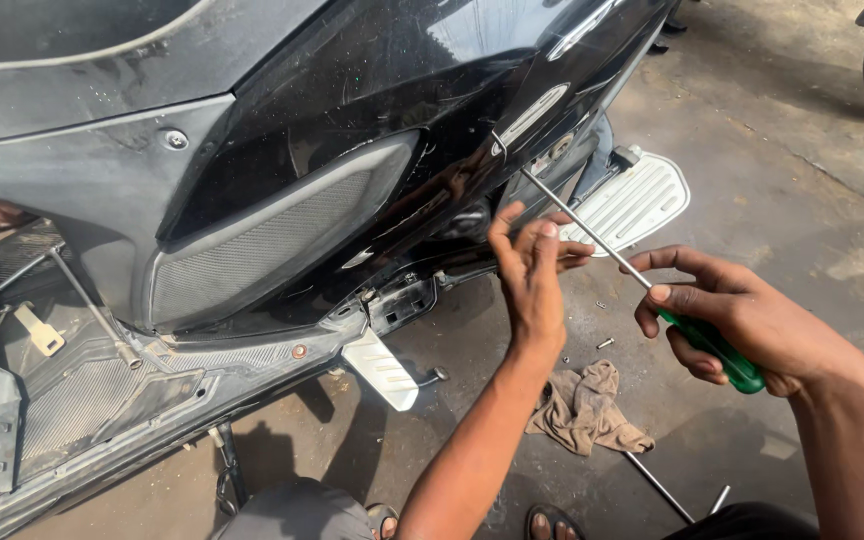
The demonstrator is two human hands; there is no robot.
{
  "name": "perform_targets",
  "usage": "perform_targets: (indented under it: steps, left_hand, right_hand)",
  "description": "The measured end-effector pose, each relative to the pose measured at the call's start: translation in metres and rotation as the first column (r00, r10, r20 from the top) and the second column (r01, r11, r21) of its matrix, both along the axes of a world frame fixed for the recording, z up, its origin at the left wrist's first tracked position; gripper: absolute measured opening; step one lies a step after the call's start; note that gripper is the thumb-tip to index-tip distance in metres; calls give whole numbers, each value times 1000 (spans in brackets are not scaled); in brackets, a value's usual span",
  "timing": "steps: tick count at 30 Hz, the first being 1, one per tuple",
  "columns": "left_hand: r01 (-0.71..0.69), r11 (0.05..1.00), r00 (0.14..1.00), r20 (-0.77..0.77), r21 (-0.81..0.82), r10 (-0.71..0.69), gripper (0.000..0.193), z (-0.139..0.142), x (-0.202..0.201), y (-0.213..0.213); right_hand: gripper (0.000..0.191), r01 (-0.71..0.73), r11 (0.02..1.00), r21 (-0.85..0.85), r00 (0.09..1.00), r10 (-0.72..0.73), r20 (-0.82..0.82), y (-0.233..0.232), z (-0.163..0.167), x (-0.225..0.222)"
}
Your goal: The person uses a T-handle wrench to loosen and remove bolts from the side panel and footrest area of a black scooter. They remove several bolts and place them on the floor, then reinsert and tighten some bolts back into place.
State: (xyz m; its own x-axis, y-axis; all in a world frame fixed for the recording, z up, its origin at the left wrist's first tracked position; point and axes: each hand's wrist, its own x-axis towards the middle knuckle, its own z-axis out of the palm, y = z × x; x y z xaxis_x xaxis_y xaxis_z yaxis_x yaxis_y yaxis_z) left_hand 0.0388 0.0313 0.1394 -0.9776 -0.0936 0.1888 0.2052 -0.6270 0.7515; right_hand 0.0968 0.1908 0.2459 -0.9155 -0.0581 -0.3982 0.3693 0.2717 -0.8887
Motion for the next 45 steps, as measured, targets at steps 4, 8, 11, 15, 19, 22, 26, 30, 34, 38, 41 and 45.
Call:
perform_targets:
  steps: [4,8,11,15,19,22,26,30,34,38,41,45]
  left_hand:
    - [476,812,879,-162,338,-448,35,-9,4,17]
    - [491,742,864,-148,457,-480,19,-17,-8,21]
    - [462,750,878,-126,473,-462,19,-18,-13,28]
    - [446,756,883,-95,479,-460,19,-11,-16,29]
    - [511,680,837,-125,527,-532,27,3,-8,15]
    - [583,701,800,-141,410,-583,32,9,4,7]
    - [631,704,771,-168,324,-614,27,6,8,12]
    - [553,779,833,-172,296,-526,19,-8,3,22]
    - [473,842,881,-106,260,-462,22,-15,-2,28]
    - [472,847,882,-133,244,-453,27,-5,-3,28]
    - [569,786,822,-160,242,-546,29,3,-1,23]
    - [640,746,768,-151,186,-622,29,5,6,17]
  right_hand:
    - [28,54,983,-174,998,-46,48,3,-11,-2]
    - [33,75,988,-138,996,-69,52,-4,-6,2]
    - [31,57,767,639,998,-25,-58,-6,-2,14]
    - [63,205,439,875,904,259,-342,-14,-1,31]
    - [41,379,325,867,842,268,-468,-27,2,45]
    - [36,442,341,829,808,250,-534,-31,8,47]
    - [32,277,457,846,930,94,-355,-23,10,39]
    - [45,128,428,895,970,133,-203,-12,1,30]
    - [51,295,458,838,831,310,-462,-9,2,33]
    - [34,355,218,909,877,260,-404,-18,9,44]
    - [37,365,270,891,887,189,-421,-18,16,39]
    - [33,219,342,914,953,126,-276,-10,11,29]
